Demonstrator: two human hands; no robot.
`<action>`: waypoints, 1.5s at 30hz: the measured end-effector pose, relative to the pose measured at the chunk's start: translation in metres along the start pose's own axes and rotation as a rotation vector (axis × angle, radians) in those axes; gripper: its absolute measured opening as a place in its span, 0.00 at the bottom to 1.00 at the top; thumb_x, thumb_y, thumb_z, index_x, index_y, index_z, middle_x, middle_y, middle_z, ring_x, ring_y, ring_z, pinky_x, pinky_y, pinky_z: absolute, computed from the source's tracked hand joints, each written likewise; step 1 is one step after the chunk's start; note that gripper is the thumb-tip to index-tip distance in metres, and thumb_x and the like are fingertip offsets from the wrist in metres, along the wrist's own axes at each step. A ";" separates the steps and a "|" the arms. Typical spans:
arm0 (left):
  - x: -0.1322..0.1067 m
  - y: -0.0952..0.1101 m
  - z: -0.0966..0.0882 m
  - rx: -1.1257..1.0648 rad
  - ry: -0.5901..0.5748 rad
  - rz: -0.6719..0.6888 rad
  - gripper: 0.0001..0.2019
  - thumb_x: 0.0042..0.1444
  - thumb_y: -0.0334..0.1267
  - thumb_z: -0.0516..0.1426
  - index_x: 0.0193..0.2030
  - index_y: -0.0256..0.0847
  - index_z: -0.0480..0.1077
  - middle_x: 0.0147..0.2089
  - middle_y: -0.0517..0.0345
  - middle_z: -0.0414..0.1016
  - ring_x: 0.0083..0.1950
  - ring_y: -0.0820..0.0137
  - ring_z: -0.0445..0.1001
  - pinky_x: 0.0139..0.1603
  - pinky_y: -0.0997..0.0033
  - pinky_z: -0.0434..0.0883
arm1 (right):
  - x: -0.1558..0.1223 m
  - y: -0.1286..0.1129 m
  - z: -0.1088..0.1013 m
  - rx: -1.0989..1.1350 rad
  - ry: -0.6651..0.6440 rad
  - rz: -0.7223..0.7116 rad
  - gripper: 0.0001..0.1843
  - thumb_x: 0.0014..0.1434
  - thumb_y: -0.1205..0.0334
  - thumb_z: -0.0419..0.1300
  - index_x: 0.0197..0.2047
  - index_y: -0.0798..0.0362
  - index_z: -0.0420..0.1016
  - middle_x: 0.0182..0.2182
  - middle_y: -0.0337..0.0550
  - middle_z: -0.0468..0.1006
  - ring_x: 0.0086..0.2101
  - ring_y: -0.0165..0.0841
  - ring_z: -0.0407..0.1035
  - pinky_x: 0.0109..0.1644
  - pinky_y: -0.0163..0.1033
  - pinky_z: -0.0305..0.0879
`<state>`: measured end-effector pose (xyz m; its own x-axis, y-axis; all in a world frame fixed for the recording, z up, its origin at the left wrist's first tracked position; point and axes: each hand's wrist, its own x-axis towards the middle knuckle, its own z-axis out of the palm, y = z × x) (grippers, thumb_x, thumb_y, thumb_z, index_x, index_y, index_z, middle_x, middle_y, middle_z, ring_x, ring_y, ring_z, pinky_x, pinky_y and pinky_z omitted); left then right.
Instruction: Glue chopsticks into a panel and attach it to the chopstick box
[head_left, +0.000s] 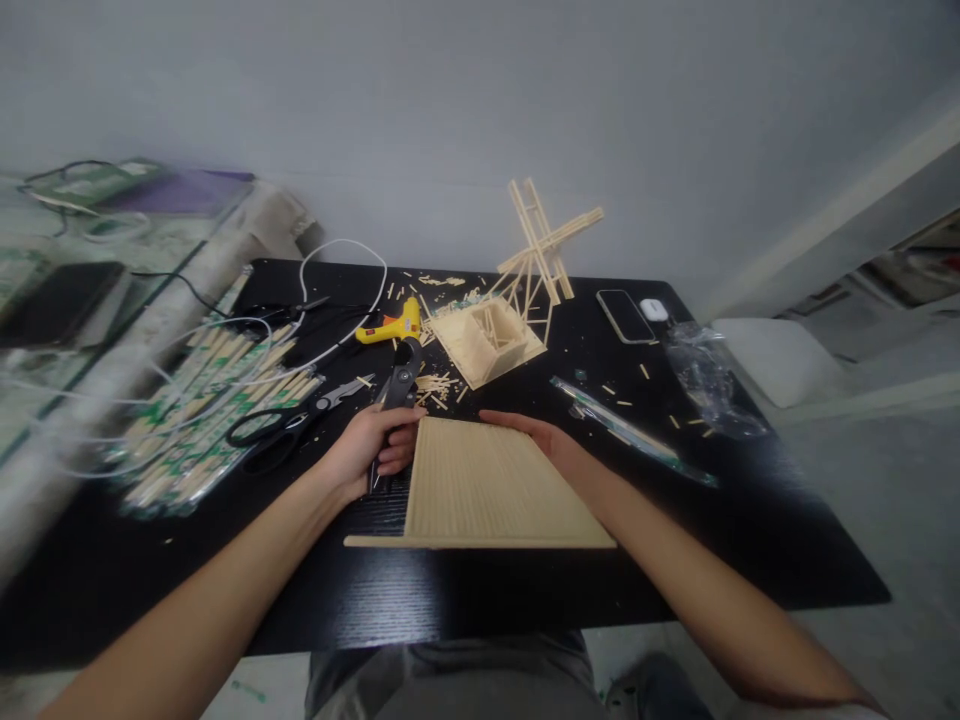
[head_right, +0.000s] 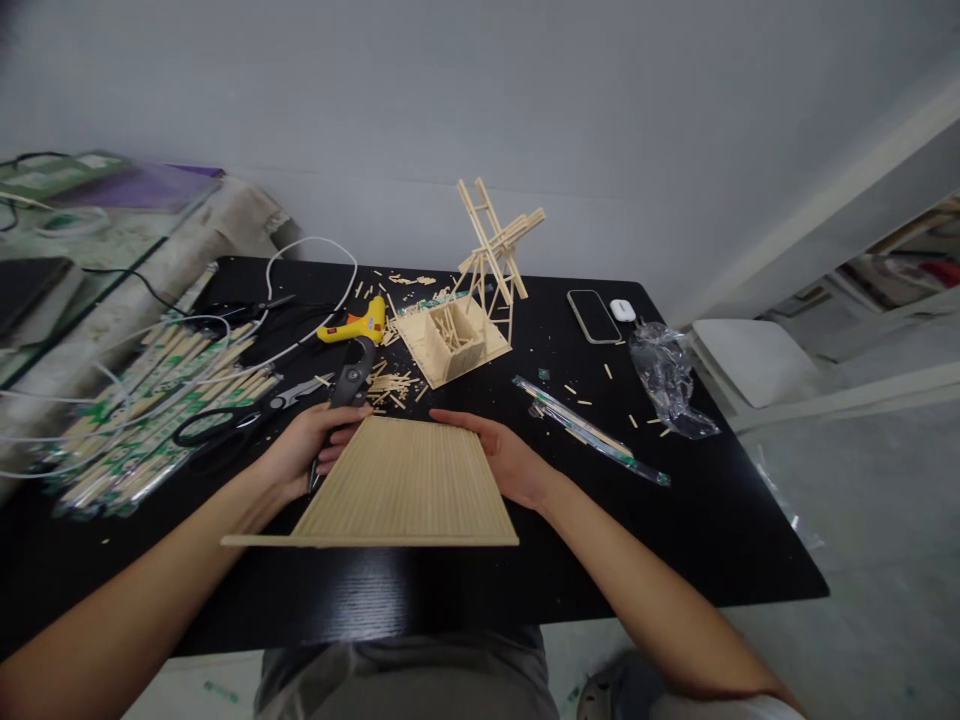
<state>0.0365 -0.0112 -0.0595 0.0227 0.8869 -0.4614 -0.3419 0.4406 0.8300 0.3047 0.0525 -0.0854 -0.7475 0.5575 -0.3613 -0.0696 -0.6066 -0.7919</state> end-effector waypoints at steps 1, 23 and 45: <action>-0.001 0.000 0.000 -0.002 -0.008 -0.007 0.23 0.46 0.47 0.71 0.21 0.42 0.60 0.17 0.72 0.51 0.14 0.83 0.45 0.10 0.82 0.49 | 0.001 0.002 0.002 -0.057 0.039 -0.035 0.32 0.52 0.62 0.80 0.60 0.43 0.85 0.52 0.43 0.88 0.47 0.36 0.82 0.52 0.42 0.78; -0.011 -0.006 -0.009 1.254 0.418 0.643 0.18 0.69 0.51 0.54 0.53 0.41 0.74 0.42 0.49 0.82 0.43 0.55 0.81 0.46 0.61 0.74 | 0.002 0.004 0.009 -0.042 0.261 -0.235 0.23 0.50 0.44 0.82 0.40 0.52 0.88 0.41 0.47 0.88 0.31 0.34 0.79 0.35 0.40 0.77; -0.011 -0.020 -0.001 1.508 0.488 0.728 0.20 0.68 0.44 0.57 0.62 0.37 0.69 0.53 0.40 0.81 0.53 0.49 0.81 0.52 0.54 0.78 | 0.002 0.013 0.006 0.047 0.222 -0.130 0.25 0.50 0.44 0.82 0.45 0.49 0.84 0.40 0.44 0.88 0.29 0.32 0.77 0.33 0.39 0.76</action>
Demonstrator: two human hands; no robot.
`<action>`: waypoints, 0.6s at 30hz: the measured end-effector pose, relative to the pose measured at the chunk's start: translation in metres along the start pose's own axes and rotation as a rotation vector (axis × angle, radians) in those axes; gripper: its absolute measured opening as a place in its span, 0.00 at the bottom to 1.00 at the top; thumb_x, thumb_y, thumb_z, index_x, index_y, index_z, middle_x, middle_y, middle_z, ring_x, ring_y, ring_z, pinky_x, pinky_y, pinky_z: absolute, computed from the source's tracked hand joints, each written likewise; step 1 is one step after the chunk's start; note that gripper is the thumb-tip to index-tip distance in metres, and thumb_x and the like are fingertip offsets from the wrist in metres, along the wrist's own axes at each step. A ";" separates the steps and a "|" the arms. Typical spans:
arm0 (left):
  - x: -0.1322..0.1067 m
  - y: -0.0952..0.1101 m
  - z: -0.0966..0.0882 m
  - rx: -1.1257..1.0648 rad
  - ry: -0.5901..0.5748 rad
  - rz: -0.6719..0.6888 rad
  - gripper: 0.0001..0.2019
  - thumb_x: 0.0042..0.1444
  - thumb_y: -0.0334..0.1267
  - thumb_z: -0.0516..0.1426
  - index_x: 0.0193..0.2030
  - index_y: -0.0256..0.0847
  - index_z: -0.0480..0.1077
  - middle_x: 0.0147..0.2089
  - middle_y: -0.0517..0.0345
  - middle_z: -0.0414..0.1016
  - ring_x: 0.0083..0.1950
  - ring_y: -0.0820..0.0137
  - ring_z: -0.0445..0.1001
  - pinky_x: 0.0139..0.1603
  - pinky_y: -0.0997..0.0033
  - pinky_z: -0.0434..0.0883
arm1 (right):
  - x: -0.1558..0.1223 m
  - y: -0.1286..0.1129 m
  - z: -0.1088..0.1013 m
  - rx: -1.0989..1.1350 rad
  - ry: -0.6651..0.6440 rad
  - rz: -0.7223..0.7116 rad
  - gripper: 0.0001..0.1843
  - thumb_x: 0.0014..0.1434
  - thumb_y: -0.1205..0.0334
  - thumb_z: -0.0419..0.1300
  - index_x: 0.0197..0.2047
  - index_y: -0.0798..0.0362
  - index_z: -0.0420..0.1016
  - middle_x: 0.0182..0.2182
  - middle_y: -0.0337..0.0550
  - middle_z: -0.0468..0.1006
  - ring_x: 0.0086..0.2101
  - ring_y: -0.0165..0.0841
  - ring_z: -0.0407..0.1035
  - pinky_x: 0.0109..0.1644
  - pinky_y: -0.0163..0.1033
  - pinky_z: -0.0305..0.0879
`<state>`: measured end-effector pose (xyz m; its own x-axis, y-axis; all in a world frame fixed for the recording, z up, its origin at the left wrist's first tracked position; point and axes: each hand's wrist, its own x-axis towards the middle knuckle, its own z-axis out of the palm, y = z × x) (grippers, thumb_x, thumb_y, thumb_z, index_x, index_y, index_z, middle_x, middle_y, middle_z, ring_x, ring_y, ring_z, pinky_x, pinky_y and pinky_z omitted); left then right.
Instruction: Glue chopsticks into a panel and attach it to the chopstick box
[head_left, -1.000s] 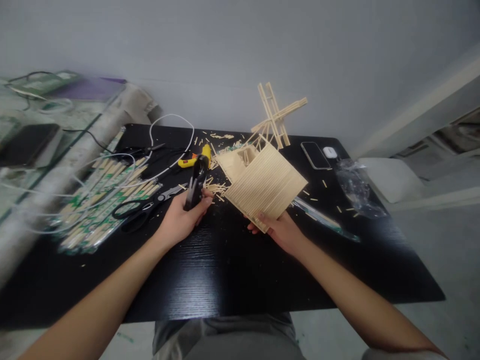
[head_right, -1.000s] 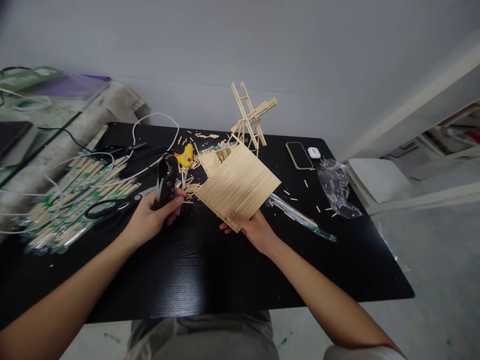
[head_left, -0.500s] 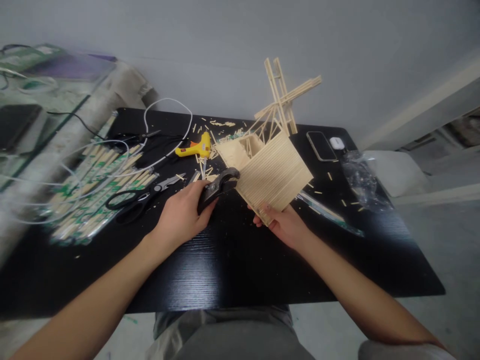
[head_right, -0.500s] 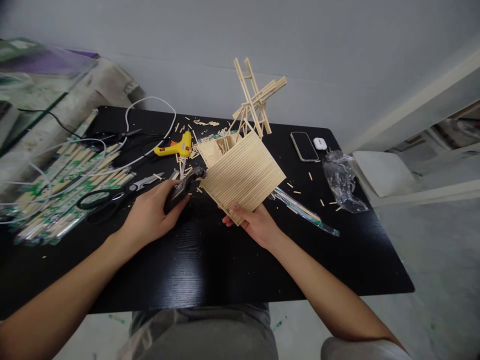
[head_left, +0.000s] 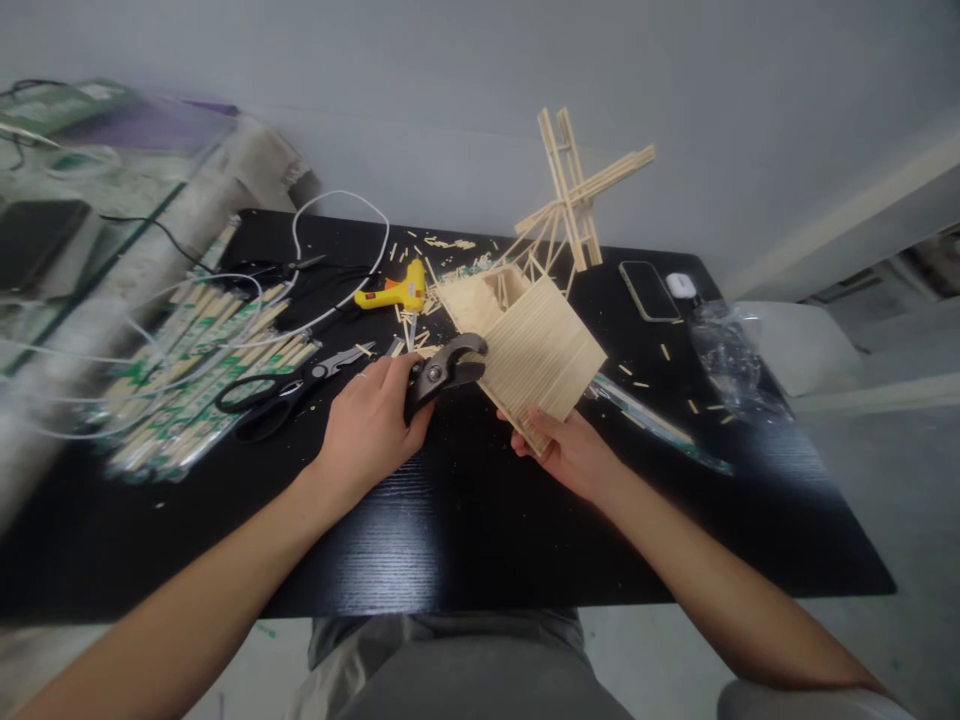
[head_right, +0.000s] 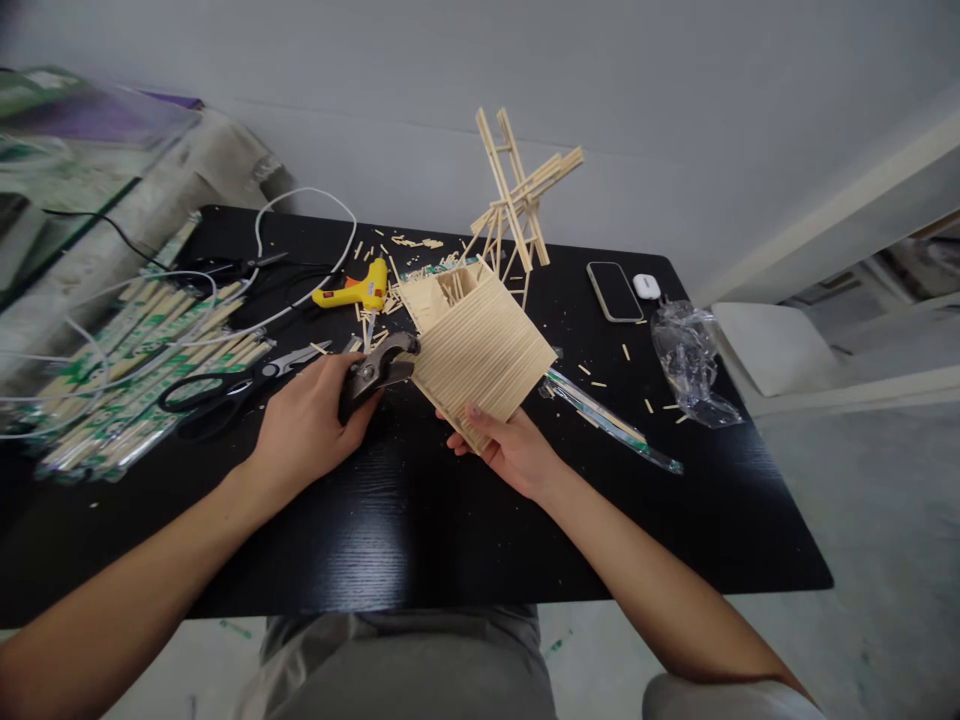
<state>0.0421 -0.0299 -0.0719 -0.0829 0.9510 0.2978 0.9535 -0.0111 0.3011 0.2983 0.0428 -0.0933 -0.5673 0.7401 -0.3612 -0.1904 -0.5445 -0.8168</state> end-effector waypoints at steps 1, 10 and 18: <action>0.000 0.000 0.000 0.003 -0.002 -0.004 0.19 0.68 0.43 0.57 0.62 0.37 0.69 0.53 0.40 0.81 0.53 0.49 0.81 0.52 0.54 0.78 | 0.000 0.000 0.000 0.002 -0.003 0.002 0.25 0.51 0.44 0.82 0.45 0.49 0.84 0.40 0.44 0.88 0.29 0.32 0.77 0.33 0.38 0.76; -0.001 0.003 0.000 0.033 -0.048 -0.056 0.17 0.70 0.44 0.56 0.59 0.36 0.70 0.51 0.39 0.82 0.50 0.48 0.83 0.45 0.56 0.78 | -0.002 0.001 0.002 0.025 -0.016 0.016 0.24 0.50 0.46 0.83 0.44 0.50 0.86 0.40 0.44 0.88 0.29 0.30 0.77 0.33 0.36 0.76; 0.000 0.007 0.001 0.056 -0.034 -0.029 0.18 0.72 0.45 0.54 0.60 0.34 0.70 0.51 0.37 0.81 0.51 0.46 0.82 0.50 0.51 0.78 | 0.000 0.001 0.002 0.047 -0.015 0.028 0.23 0.49 0.48 0.84 0.43 0.51 0.87 0.40 0.44 0.89 0.29 0.29 0.78 0.33 0.33 0.77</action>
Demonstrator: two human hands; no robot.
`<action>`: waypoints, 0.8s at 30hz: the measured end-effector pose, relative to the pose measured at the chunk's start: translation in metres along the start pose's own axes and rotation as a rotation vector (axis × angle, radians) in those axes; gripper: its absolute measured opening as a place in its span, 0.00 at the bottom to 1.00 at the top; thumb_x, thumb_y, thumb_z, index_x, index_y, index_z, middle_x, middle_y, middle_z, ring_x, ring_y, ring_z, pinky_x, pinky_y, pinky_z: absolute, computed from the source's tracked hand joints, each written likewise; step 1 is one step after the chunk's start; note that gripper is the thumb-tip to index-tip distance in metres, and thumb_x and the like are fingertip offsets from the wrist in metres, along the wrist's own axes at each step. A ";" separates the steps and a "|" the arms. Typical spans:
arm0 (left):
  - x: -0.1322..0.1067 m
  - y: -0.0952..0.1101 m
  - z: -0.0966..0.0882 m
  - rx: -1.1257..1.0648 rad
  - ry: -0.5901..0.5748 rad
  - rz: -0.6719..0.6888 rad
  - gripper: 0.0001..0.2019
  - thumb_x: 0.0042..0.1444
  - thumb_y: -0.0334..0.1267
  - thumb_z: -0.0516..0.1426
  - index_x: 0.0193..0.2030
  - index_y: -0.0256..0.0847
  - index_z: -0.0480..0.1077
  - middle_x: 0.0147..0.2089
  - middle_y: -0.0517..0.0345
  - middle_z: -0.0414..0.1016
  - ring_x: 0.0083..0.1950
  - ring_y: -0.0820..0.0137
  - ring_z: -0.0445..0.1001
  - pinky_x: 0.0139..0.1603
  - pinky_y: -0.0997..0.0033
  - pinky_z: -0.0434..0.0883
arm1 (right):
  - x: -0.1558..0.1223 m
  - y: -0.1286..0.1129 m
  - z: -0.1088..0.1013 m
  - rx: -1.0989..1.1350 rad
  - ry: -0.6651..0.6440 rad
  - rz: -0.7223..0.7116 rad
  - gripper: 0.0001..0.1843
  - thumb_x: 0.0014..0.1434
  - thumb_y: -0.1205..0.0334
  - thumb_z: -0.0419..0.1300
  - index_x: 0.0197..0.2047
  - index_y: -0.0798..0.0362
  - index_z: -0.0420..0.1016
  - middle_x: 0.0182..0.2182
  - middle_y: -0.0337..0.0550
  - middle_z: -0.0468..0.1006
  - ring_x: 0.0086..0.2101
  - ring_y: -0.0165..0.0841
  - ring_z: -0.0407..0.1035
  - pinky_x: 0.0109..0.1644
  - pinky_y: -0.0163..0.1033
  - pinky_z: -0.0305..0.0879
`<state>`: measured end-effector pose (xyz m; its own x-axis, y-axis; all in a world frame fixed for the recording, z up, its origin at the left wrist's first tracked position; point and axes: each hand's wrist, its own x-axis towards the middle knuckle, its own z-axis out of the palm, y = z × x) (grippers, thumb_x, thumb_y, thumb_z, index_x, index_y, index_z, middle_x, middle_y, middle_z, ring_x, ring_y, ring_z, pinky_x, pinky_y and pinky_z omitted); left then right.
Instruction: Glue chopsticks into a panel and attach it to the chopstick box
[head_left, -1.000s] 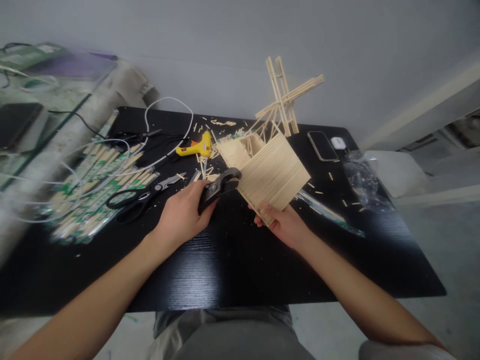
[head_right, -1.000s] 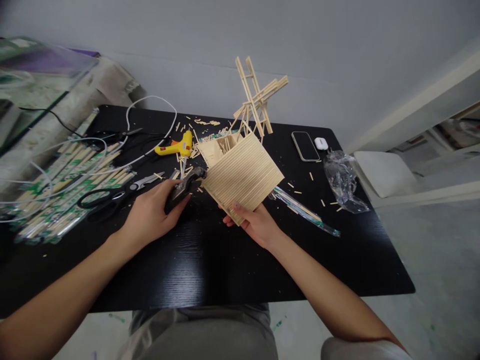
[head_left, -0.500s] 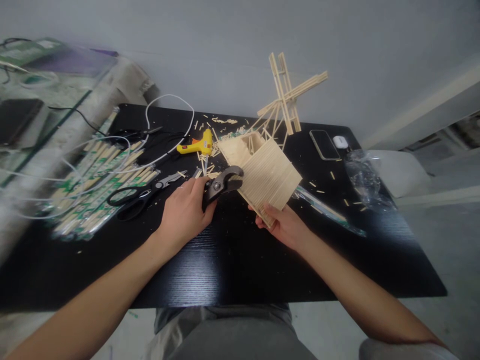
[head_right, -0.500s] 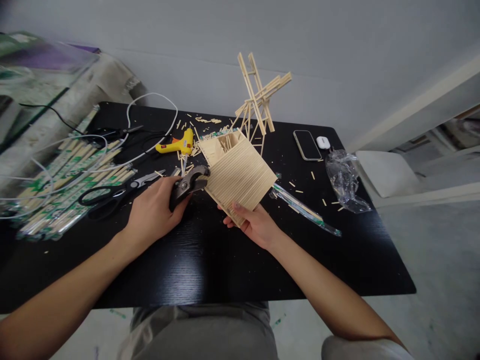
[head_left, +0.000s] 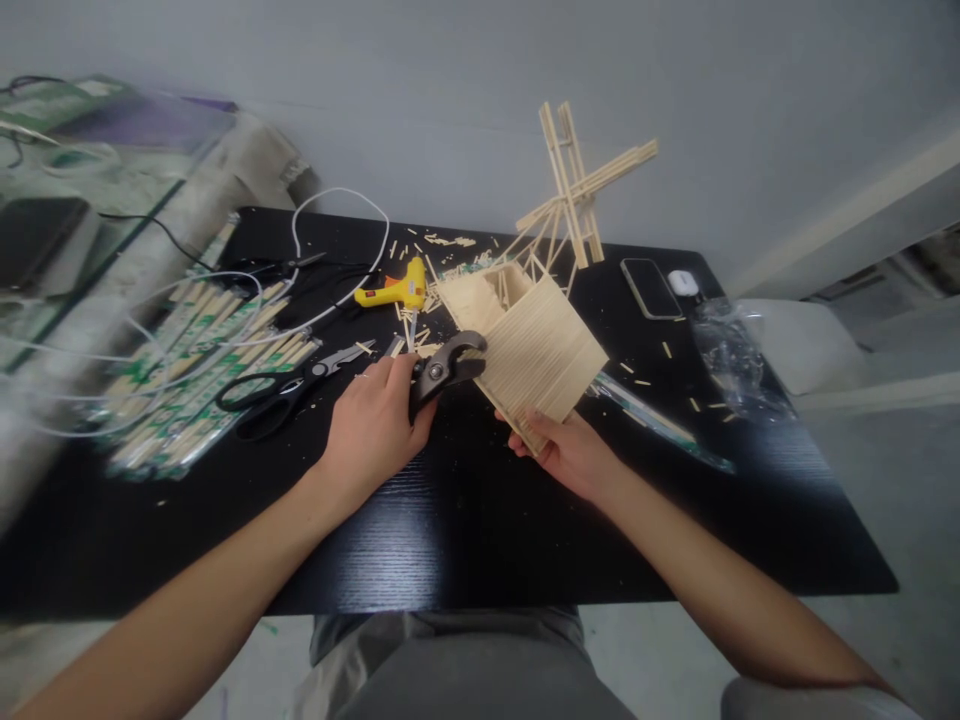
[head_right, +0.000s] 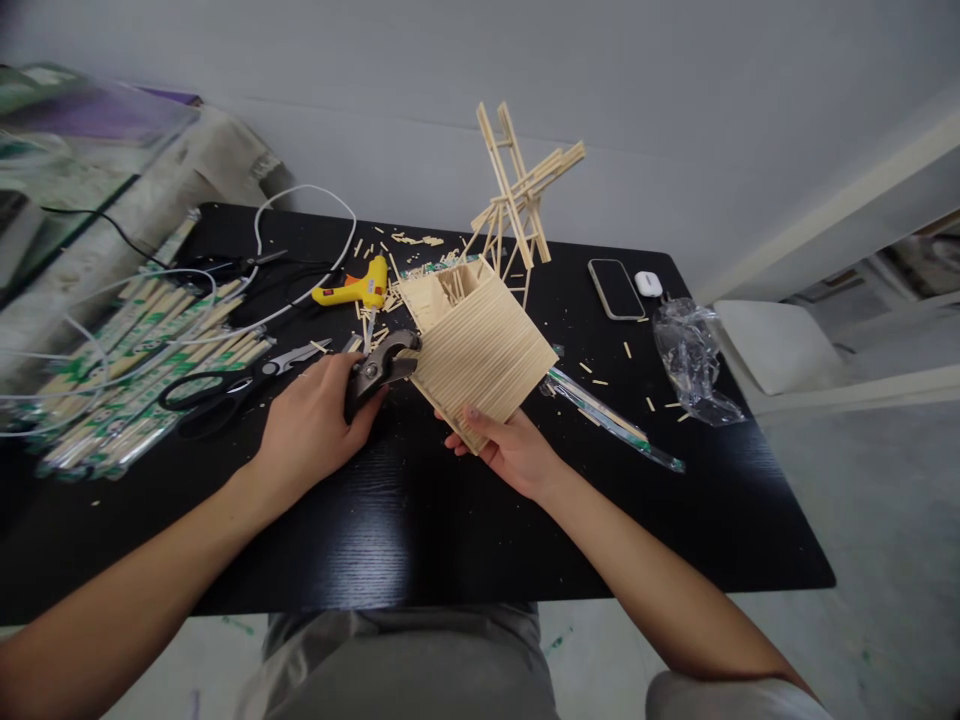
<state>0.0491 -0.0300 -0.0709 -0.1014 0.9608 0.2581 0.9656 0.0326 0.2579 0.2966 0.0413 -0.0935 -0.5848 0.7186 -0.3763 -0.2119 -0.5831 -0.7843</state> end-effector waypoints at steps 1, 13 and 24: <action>0.000 0.000 0.000 0.002 0.000 -0.005 0.18 0.72 0.45 0.54 0.60 0.34 0.70 0.52 0.37 0.81 0.52 0.45 0.82 0.50 0.50 0.78 | 0.000 0.001 -0.001 0.000 -0.007 -0.002 0.23 0.49 0.47 0.84 0.43 0.52 0.87 0.40 0.45 0.89 0.29 0.29 0.79 0.33 0.33 0.77; -0.003 0.002 0.000 -0.095 -0.017 -0.064 0.14 0.73 0.46 0.53 0.54 0.38 0.70 0.47 0.43 0.81 0.42 0.51 0.82 0.39 0.56 0.76 | 0.002 0.004 -0.004 -0.017 -0.036 -0.026 0.21 0.50 0.49 0.84 0.43 0.51 0.89 0.42 0.46 0.89 0.32 0.31 0.80 0.34 0.34 0.77; -0.005 -0.001 0.004 -0.316 0.039 0.037 0.21 0.74 0.49 0.53 0.63 0.36 0.69 0.55 0.40 0.82 0.55 0.51 0.82 0.56 0.51 0.79 | 0.003 0.003 -0.003 -0.031 -0.006 -0.045 0.21 0.48 0.48 0.85 0.40 0.50 0.91 0.41 0.43 0.89 0.33 0.28 0.81 0.36 0.32 0.78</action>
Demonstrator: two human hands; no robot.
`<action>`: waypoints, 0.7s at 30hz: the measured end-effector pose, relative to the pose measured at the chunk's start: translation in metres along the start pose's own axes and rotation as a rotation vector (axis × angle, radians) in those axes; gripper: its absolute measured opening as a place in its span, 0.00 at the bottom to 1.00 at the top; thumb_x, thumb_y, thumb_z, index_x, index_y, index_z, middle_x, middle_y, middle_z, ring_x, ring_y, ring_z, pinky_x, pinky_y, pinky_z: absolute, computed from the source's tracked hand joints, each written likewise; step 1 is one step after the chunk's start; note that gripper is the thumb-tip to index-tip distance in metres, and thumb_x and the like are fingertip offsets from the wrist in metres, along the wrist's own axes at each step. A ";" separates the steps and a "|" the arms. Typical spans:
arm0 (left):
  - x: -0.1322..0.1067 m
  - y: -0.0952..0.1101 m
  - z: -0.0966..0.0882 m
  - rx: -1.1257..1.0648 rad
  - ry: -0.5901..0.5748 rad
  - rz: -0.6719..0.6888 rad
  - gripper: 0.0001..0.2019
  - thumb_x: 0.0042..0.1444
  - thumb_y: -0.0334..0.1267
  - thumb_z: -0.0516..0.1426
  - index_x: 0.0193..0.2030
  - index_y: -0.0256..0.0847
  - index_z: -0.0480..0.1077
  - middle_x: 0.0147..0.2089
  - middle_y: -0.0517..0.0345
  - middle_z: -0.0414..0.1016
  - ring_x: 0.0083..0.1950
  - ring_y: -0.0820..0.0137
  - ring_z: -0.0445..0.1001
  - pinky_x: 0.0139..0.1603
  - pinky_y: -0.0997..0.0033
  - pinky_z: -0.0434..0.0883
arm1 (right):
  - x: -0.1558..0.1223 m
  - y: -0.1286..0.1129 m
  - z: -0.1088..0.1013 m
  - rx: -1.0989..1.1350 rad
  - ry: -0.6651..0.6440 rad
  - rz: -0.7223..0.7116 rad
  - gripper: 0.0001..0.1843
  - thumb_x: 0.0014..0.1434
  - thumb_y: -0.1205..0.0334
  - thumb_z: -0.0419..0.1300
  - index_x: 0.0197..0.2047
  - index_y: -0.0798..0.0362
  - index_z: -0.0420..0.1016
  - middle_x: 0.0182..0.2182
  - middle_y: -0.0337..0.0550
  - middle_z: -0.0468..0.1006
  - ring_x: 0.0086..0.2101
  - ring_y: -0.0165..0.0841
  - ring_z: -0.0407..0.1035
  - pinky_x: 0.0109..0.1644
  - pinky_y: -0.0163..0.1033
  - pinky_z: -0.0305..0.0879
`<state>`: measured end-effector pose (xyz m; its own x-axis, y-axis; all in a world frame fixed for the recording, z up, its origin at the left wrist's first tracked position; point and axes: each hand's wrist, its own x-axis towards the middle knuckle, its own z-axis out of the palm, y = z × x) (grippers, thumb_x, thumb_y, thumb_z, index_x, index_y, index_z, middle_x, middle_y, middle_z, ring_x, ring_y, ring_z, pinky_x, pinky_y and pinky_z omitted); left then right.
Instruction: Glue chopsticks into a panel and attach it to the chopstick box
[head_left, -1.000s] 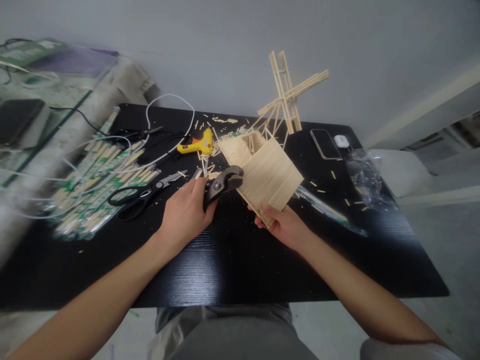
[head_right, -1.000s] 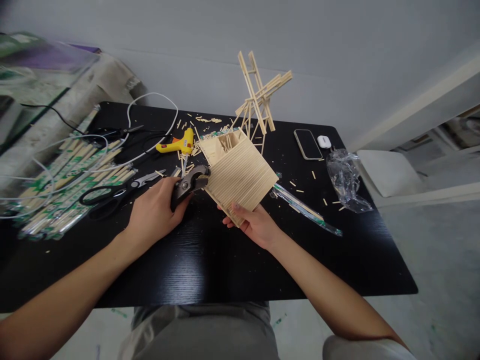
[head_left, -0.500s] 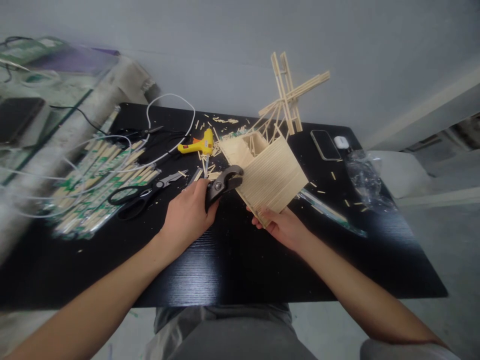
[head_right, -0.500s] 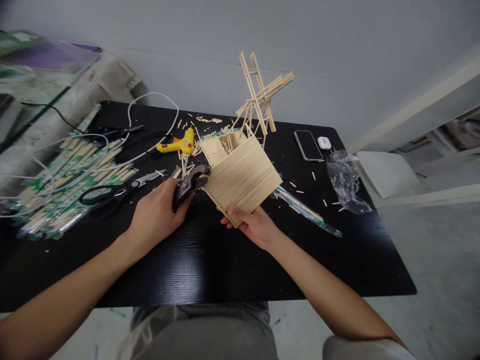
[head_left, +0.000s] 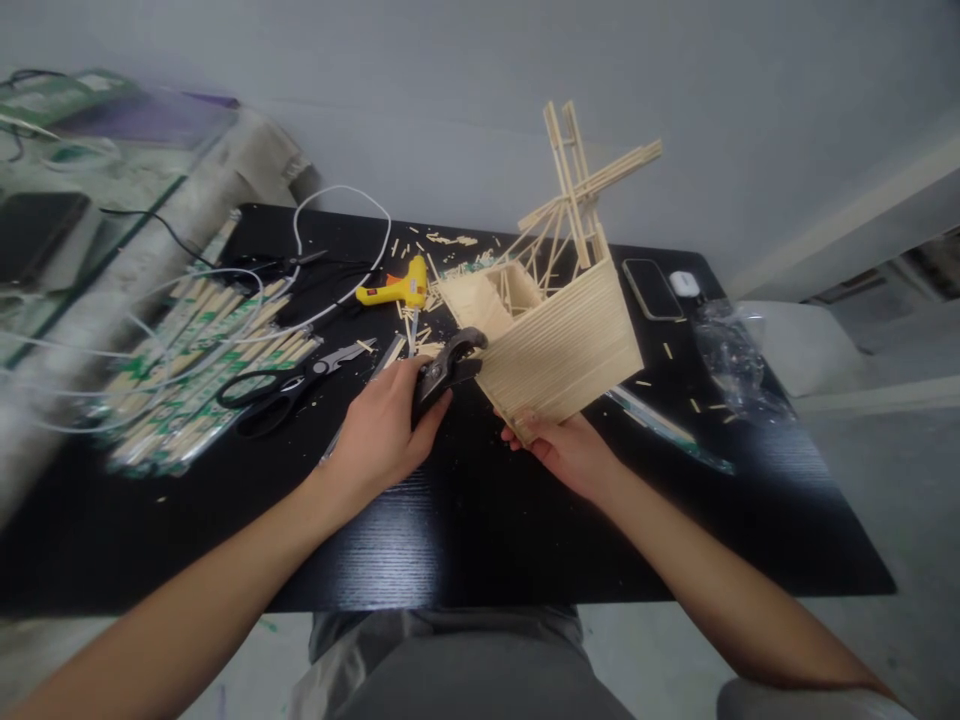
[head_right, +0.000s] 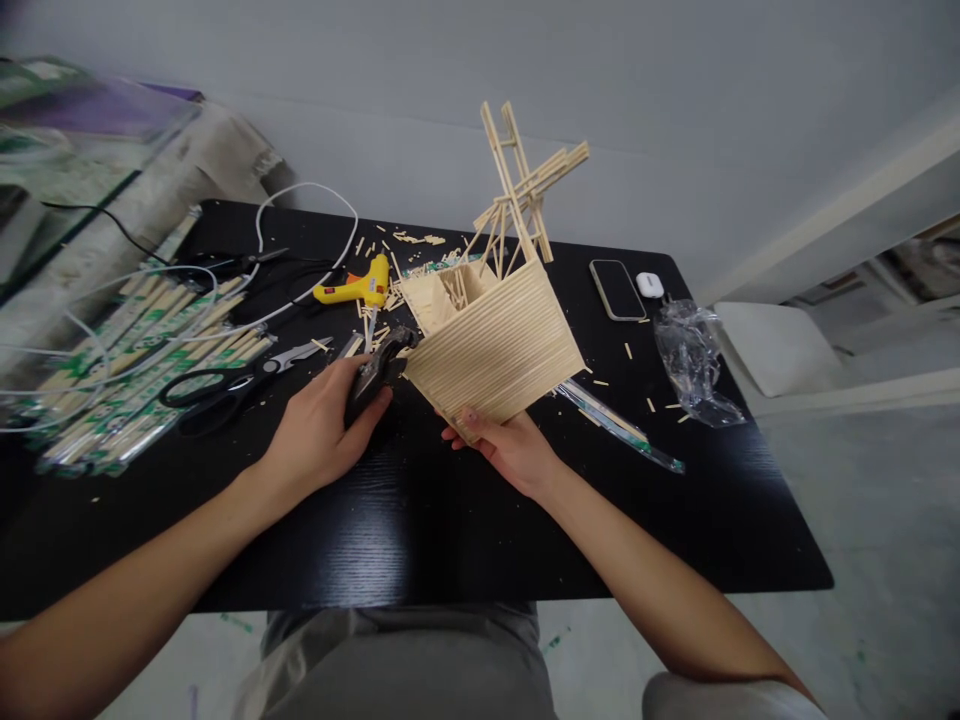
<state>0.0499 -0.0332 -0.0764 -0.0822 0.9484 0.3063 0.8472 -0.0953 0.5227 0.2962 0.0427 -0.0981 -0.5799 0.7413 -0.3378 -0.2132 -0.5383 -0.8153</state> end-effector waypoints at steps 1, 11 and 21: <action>0.000 0.000 0.000 -0.012 -0.002 0.004 0.21 0.74 0.49 0.53 0.64 0.35 0.69 0.55 0.40 0.82 0.55 0.51 0.82 0.56 0.51 0.79 | 0.000 0.001 0.000 -0.003 0.003 -0.005 0.20 0.48 0.48 0.85 0.40 0.50 0.91 0.41 0.43 0.89 0.33 0.28 0.81 0.37 0.32 0.78; -0.002 0.005 0.000 -0.105 -0.005 0.038 0.20 0.74 0.46 0.54 0.65 0.36 0.67 0.58 0.40 0.81 0.59 0.53 0.81 0.61 0.51 0.78 | 0.000 0.006 -0.004 -0.044 0.012 -0.004 0.21 0.50 0.46 0.83 0.41 0.50 0.90 0.39 0.44 0.88 0.36 0.34 0.82 0.44 0.41 0.81; -0.002 0.012 -0.004 -0.118 -0.055 0.007 0.19 0.74 0.47 0.53 0.61 0.34 0.69 0.54 0.40 0.82 0.55 0.51 0.83 0.57 0.52 0.80 | -0.001 0.006 -0.001 -0.012 0.027 0.022 0.21 0.47 0.48 0.85 0.40 0.49 0.91 0.39 0.43 0.89 0.36 0.32 0.82 0.42 0.37 0.80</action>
<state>0.0581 -0.0376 -0.0680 -0.0445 0.9625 0.2675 0.7798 -0.1339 0.6116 0.2961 0.0388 -0.1031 -0.5631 0.7400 -0.3678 -0.1909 -0.5496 -0.8134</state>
